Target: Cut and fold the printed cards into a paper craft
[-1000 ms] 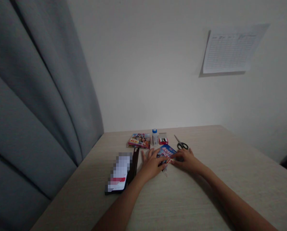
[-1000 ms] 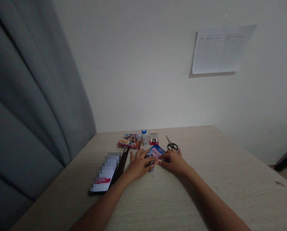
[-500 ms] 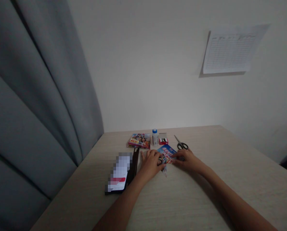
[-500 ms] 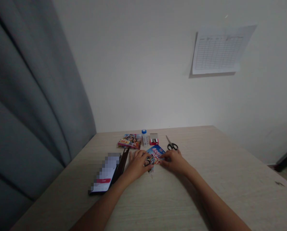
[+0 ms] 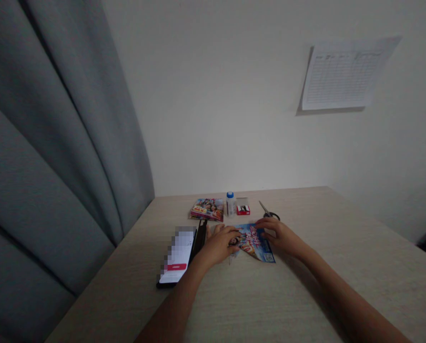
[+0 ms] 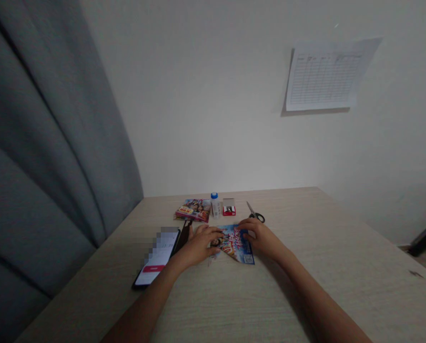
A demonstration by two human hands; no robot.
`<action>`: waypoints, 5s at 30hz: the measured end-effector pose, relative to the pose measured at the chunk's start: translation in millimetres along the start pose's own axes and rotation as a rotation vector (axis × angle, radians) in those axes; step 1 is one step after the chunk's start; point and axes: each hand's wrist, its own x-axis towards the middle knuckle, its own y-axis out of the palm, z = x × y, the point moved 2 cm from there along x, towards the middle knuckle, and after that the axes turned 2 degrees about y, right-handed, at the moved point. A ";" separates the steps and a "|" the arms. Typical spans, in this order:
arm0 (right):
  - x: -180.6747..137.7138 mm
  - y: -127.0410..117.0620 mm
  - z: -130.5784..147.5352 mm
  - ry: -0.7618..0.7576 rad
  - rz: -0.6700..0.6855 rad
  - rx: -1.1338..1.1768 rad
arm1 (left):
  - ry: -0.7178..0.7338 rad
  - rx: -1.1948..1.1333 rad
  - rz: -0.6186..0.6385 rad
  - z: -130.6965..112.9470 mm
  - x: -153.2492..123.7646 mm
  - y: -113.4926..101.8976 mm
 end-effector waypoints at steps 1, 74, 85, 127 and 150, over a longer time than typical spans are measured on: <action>-0.1 2.6 -0.1 -0.007 0.018 -0.007 | 0.002 0.004 0.004 0.1 -0.2 0.5; -0.9 33.9 16.7 0.051 0.034 -0.386 | -0.101 -0.023 0.047 11.2 4.1 5.4; -2.3 28.7 20.3 0.052 0.142 -0.388 | -0.102 -0.024 0.028 10.9 3.5 6.3; 103.5 32.6 15.1 -0.053 0.065 -0.374 | -0.200 0.010 -0.017 35.8 -2.8 -22.6; 93.5 8.6 -1.3 -0.250 -0.320 -0.027 | -0.176 0.019 -0.018 28.6 -1.1 -16.7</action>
